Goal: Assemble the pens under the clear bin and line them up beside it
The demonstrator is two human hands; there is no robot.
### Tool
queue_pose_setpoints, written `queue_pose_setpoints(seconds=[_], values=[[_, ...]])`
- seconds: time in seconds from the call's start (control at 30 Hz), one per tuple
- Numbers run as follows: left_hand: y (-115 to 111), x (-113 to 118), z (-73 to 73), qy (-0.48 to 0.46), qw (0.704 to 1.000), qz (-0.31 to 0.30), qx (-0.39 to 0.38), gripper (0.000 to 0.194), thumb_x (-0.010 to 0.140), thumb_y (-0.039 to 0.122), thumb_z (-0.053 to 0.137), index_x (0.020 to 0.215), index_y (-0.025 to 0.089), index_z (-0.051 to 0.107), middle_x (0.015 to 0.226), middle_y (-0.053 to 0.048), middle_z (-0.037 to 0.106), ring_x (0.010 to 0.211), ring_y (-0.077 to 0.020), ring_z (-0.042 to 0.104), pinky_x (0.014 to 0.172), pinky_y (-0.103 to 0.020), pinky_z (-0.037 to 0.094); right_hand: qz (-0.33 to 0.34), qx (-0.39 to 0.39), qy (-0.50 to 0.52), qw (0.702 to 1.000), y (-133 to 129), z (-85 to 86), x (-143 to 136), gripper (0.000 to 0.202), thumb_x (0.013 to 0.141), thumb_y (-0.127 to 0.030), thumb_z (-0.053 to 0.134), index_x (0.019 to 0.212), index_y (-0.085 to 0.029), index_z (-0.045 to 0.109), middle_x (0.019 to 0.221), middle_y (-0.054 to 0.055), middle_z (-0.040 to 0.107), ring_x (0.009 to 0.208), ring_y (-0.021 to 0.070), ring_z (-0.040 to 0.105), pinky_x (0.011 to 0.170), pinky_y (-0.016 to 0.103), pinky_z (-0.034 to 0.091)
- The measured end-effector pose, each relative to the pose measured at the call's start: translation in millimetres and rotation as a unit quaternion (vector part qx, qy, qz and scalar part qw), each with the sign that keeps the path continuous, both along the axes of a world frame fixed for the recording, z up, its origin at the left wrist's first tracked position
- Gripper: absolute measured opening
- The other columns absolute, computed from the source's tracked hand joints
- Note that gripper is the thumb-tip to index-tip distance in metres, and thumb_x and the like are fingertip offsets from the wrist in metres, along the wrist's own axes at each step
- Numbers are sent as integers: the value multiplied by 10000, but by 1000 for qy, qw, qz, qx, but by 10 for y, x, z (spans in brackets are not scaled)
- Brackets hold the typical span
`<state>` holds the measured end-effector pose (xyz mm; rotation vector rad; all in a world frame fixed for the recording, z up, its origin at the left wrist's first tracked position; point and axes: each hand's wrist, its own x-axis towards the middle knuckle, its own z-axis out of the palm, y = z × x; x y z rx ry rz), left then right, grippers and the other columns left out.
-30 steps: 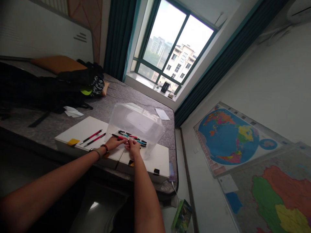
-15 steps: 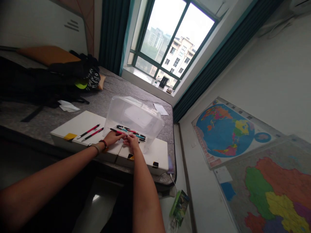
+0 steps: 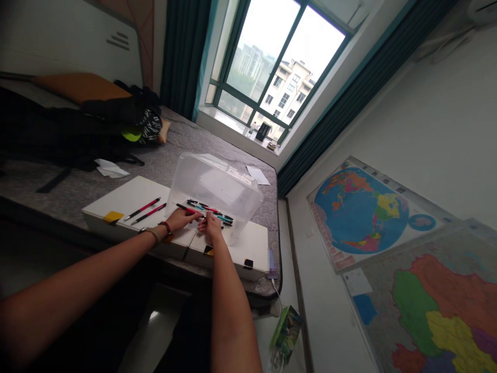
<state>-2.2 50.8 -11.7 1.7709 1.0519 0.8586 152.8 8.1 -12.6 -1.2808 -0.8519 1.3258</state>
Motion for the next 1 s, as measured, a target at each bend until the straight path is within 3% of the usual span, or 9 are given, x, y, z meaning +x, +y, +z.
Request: queue_pose_setpoints(seconds=[0.37,0.53,0.77,1.0], values=[[-99,-2,193,-2,1000,0,-16,495,710,636,579,712,169,741,619,-42,687,599,-173,616,590,-250,478,-33,6,-4,999,34,-34,-9,485,858,-609,516,664,-165,498,502,1,576,386,82,520,364,160,396],[-105,2,184,-17,1000,9,-18,490,721,635,577,767,180,751,641,-36,699,630,-176,624,591,-244,484,-18,32,-46,998,48,-51,-11,512,847,-649,489,647,-177,479,468,-9,556,331,66,446,327,158,318],[-95,-2,183,-7,1000,10,-22,491,742,632,556,743,181,748,651,-36,697,622,-171,620,612,-249,487,-36,28,-35,998,70,-106,5,524,830,-663,499,636,-176,480,495,-1,569,342,66,450,330,166,321],[-67,-6,116,7,1000,-1,-17,489,743,636,553,731,188,750,653,-34,699,616,-174,620,626,-254,481,-14,31,-39,999,64,-102,17,534,804,-672,527,640,-164,514,504,-1,569,357,68,469,342,166,340]])
